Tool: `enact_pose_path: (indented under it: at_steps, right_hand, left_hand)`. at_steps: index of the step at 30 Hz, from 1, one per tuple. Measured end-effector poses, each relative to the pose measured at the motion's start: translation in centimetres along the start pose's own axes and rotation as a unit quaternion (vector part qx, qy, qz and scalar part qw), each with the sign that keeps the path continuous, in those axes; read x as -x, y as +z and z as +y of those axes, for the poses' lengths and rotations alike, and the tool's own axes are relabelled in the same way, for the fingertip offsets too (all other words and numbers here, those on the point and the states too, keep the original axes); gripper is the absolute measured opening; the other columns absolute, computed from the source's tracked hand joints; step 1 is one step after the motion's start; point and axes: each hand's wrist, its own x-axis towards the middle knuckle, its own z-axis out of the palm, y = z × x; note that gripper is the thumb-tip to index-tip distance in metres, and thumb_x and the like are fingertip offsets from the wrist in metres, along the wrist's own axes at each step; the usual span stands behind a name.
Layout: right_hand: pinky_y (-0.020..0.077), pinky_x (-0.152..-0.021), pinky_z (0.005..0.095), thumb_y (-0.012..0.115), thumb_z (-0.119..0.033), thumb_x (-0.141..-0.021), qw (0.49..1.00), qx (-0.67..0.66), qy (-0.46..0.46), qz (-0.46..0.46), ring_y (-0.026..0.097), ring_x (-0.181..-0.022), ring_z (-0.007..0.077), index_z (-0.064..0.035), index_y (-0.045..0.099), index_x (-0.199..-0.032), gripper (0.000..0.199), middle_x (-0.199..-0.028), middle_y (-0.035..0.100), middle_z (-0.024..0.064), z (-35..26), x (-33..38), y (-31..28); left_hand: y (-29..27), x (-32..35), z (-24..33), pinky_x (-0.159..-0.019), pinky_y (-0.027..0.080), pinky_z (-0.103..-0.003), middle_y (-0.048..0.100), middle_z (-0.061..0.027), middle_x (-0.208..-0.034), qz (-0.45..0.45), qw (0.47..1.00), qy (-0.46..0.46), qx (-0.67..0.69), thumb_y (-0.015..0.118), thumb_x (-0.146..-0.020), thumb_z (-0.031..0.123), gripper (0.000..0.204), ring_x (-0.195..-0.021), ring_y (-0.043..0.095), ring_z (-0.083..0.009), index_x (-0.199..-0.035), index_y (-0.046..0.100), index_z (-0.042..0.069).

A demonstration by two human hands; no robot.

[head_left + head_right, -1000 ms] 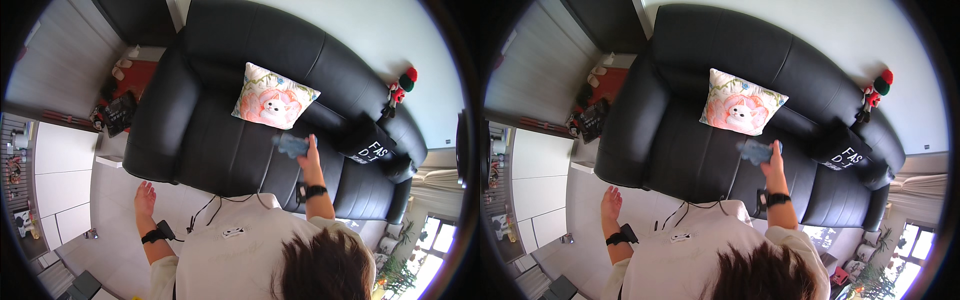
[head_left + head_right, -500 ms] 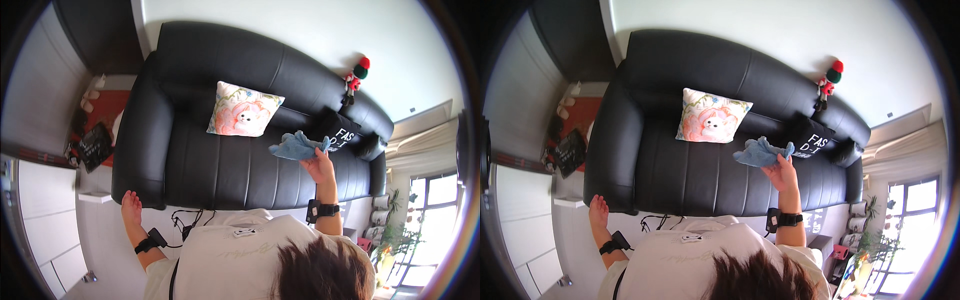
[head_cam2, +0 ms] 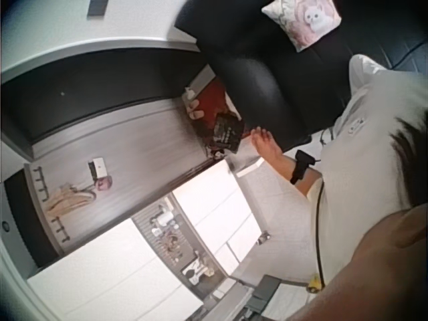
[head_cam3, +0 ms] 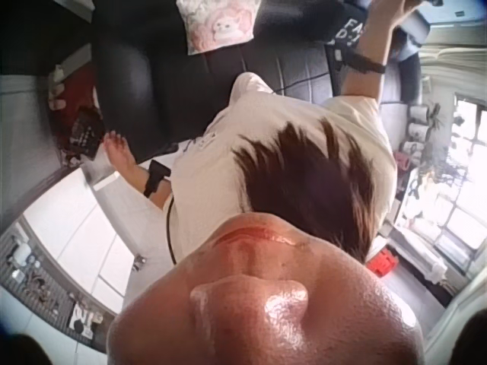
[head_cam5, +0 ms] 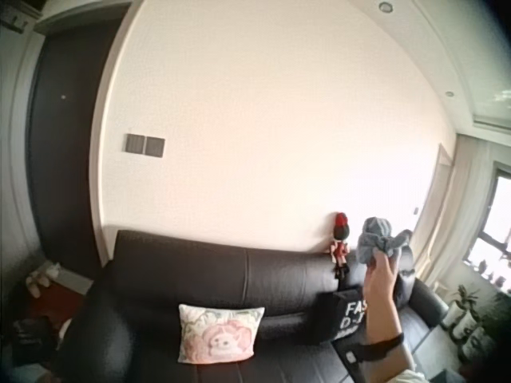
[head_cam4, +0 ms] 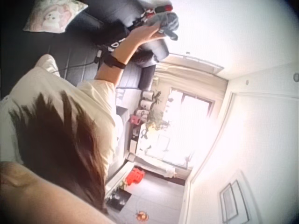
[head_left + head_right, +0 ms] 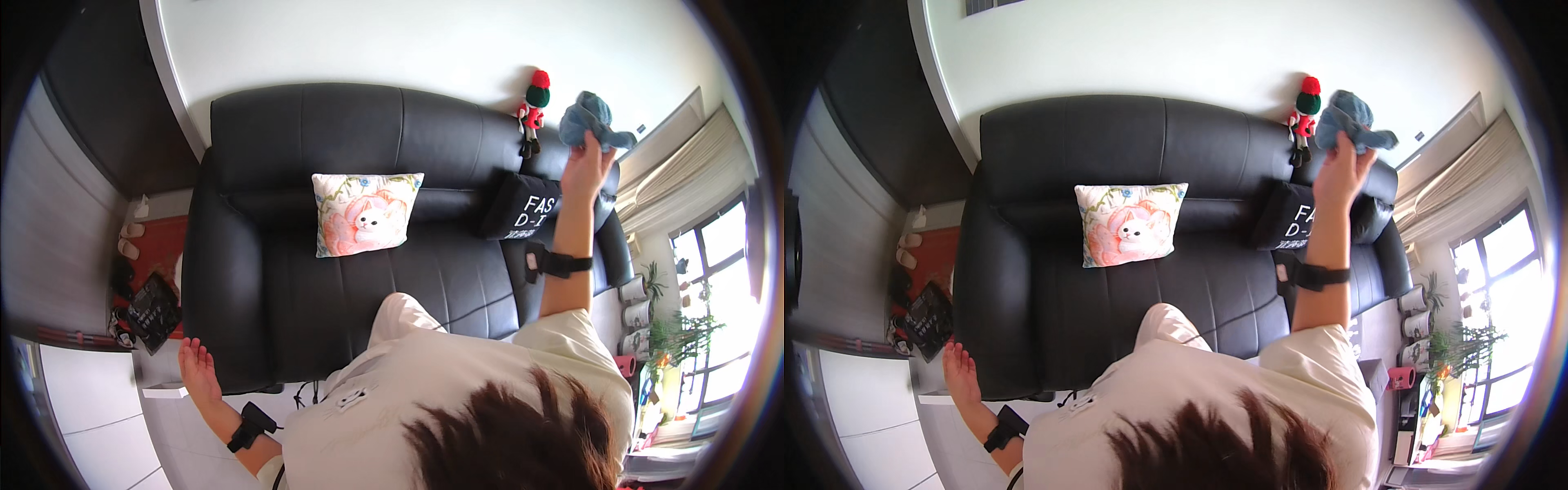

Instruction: The person wipes a leather sofa and throw pillows with a cloth, then picks up items from the sofa to place them in a bag before moving to a counter.

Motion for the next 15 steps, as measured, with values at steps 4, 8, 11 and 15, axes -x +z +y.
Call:
enact_pose_path:
  at_steps: [4, 8, 11, 15]
  right_hand:
    - [0.0424, -0.078, 0.025, 0.053, 0.003, -0.08, 0.995, -0.008, 0.099, 0.025, 0.052, -0.098, 0.015, -0.012, 0.039, -0.125, 0.049, -0.114, 0.051, 0.005, 8.5, 1.6, 3.6]
    - [0.0424, -0.079, 0.0263, 0.053, 0.001, -0.081, 0.974, -0.107, 0.198, 0.025, 0.052, -0.099, 0.0149, -0.0129, 0.042, -0.115, 0.038, -0.109, 0.053, 0.0035, 18.5, 2.8, 5.2]
    - [0.0404, -0.068, 0.0248, 0.054, -0.003, -0.082, 0.969, -0.07, 0.235, 0.017, 0.05, -0.089, 0.0115, -0.0147, 0.042, -0.108, 0.03, -0.101, 0.053, 0.001, 25.3, 1.3, 4.0]
    - [0.0412, -0.072, 0.026, 0.054, -0.003, -0.084, 0.985, 0.017, 0.164, 0.042, 0.049, -0.088, 0.0118, -0.0091, 0.04, -0.111, 0.032, -0.102, 0.051, 0.0032, 31.0, -1.6, 2.2]
  left_hand:
    - [1.1, 3.2, -1.1, -0.083, 0.039, -0.026, 0.055, -0.0017, -0.11, 0.054, 0.998, 0.007, 0.018, 0.052, -0.092, 0.029, 0.036, -0.093, 0.048, -0.0107, -0.122, 0.05, 0.01]
    - [2.4, 5.6, -3.9, -0.087, 0.038, -0.028, 0.053, -0.0032, -0.116, 0.123, 0.992, 0.007, -0.019, 0.051, -0.092, 0.031, 0.04, -0.096, 0.047, -0.0122, -0.125, 0.048, 0.01]
    - [4.7, 6.4, -5.7, -0.085, 0.038, -0.027, 0.056, -0.0018, -0.108, 0.164, 0.986, 0.017, -0.013, 0.053, -0.092, 0.03, 0.035, -0.091, 0.049, -0.011, -0.121, 0.051, 0.01]
    - [8.0, 5.1, -8.6, -0.084, 0.039, -0.027, 0.056, -0.0013, -0.108, 0.172, 0.985, 0.017, -0.021, 0.053, -0.092, 0.03, 0.035, -0.091, 0.049, -0.0107, -0.121, 0.051, 0.011]
